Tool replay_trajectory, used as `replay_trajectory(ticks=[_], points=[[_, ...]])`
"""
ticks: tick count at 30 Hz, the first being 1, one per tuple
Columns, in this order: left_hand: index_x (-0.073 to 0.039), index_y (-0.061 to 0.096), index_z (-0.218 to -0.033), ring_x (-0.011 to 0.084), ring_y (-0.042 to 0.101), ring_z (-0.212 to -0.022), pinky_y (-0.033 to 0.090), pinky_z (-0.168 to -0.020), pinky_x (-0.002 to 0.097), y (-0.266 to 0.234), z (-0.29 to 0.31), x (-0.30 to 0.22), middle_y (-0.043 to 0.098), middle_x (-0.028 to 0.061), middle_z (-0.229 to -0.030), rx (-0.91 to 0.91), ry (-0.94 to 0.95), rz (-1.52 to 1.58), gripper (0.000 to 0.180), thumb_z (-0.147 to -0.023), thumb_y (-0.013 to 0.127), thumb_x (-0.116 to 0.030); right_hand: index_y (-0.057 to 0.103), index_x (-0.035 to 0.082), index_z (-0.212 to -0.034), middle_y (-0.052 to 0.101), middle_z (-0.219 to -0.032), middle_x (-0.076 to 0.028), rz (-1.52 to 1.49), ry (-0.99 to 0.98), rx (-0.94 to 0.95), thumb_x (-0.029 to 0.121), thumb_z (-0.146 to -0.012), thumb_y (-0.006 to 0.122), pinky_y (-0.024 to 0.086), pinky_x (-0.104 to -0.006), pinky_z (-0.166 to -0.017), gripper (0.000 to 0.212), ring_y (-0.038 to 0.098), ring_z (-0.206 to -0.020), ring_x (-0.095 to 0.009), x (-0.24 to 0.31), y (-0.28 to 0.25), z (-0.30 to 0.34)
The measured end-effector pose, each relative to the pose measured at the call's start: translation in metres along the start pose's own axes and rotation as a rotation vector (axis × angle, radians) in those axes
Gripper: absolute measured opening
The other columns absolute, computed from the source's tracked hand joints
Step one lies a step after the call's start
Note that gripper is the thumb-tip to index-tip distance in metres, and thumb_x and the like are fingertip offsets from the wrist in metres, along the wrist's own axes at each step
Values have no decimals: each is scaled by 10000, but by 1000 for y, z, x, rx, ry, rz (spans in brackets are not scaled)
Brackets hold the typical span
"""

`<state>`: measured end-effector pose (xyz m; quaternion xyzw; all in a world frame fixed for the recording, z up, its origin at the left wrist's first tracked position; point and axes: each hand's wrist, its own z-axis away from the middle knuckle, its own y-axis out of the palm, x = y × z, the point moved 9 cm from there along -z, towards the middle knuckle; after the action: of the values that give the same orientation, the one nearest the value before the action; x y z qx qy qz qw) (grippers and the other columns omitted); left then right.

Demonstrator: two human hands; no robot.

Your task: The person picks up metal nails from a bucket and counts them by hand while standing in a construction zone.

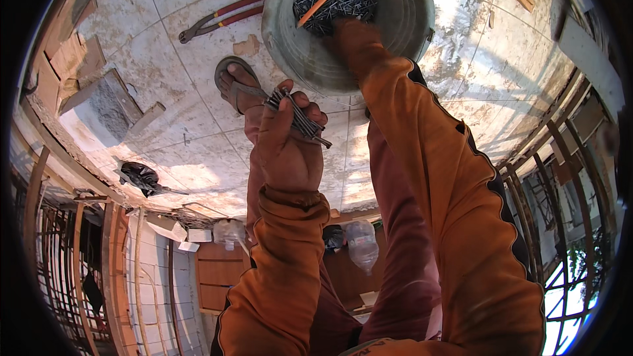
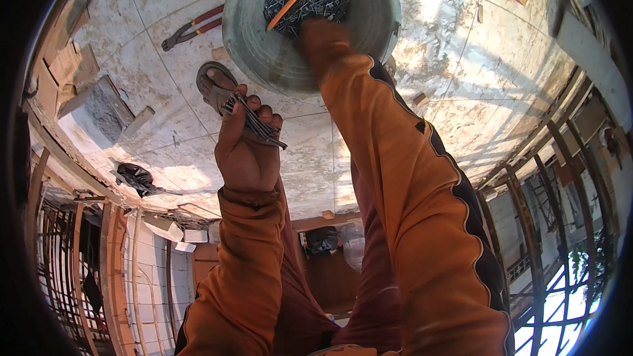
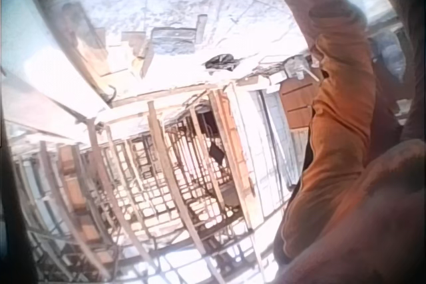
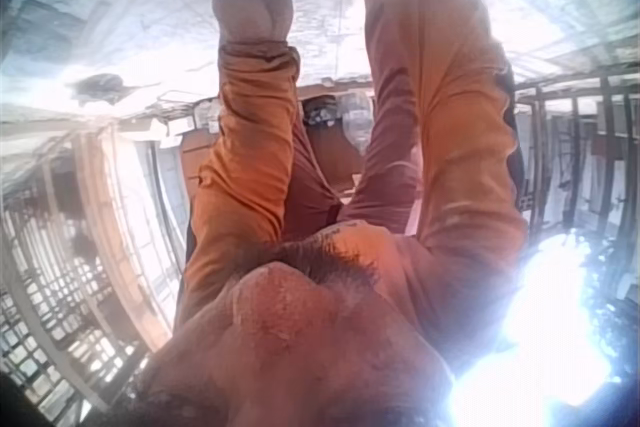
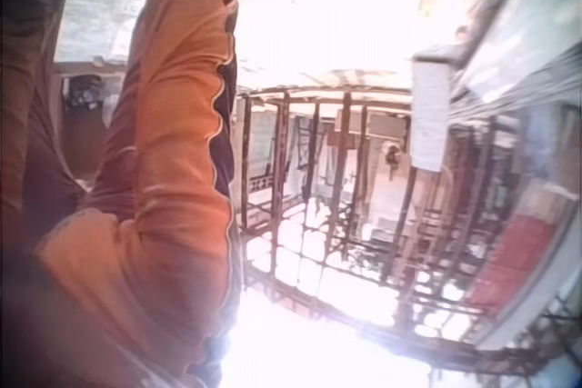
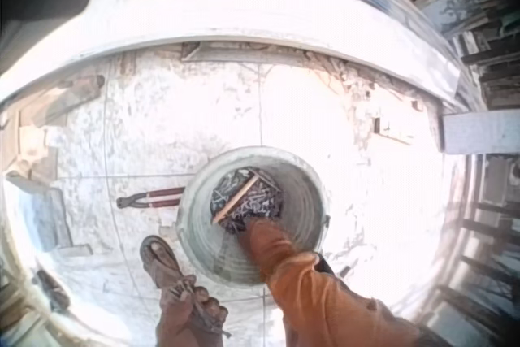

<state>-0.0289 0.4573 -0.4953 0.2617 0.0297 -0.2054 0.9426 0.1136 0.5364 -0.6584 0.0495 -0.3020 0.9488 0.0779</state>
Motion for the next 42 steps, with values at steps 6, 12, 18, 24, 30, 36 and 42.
replay_trajectory(ticks=[6, 12, 18, 24, 30, 36, 42], points=[[-41, 511, -1239, 184, 590, -859, 470, -777, 349, 3, 1, -4, 623, 53, -972, -1, 7, 9, 303, -959, 530, -154, 692, 98, -1066, 677, -1074, -137, 92, 10, 21, 190, -916, 469, 516, -389, -872, 284, 659, -1014, -301, 19, 8, -7], [-44, 510, -1237, 181, 587, -851, 468, -774, 348, 10, -4, 0, 619, 51, -973, 21, 19, 3, 305, -957, 536, -163, 636, 78, -1104, 672, -988, -142, 170, -624, -338, 215, -934, 497, 534, -366, -812, 259, 666, -913, -263, 0, -10, -2], [-47, 506, -1244, 180, 588, -854, 467, -779, 350, 1, 1, -11, 618, 45, -972, -6, 34, -10, 310, -958, 536, -163, 605, 37, -1004, 633, -908, -111, -1296, -68, 351, 186, -977, 459, 507, -302, -854, 211, 642, -922, -202, -16, -16, 20], [-48, 502, -1245, 175, 582, -856, 468, -781, 351, 10, -4, 1, 613, 42, -983, 14, 0, 4, 313, -956, 539, -162, 613, 64, -1102, 676, -947, -167, 98, -375, -160, 315, -936, 514, 516, -360, -830, 317, 665, -937, -278, -25, 1, -5], [-52, 506, -1242, 174, 580, -850, 466, -778, 349, 5, -1, -3, 614, 45, -977, -4, 13, -18, 306, -956, 535, -156, 686, 145, -1071, 689, -1046, -138, -89, 47, -41, 257, -959, 397, 511, -410, -872, 329, 660, -989, -316, 13, 20, -12], [-52, 511, -1242, 174, 580, -847, 463, -776, 344, 16, -4, 5, 615, 46, -974, 3, -6, -19, 301, -958, 528, -150, 701, 78, -1040, 676, -1041, -185, -114, -19, 63, 406, -868, 589, 488, -412, -910, 387, 646, -1013, -330, -8, 28, -33], [-50, 509, -1245, 174, 586, -844, 464, -773, 345, 8, -1, -2, 622, 43, -973, -8, 24, -35, 304, -958, 529, -149, 663, -23, -1058, 625, -1088, -275, -507, -111, 73, 531, -816, 643, 433, -397, -964, 605, 585, -1082, -375, -16, -26, -5]])
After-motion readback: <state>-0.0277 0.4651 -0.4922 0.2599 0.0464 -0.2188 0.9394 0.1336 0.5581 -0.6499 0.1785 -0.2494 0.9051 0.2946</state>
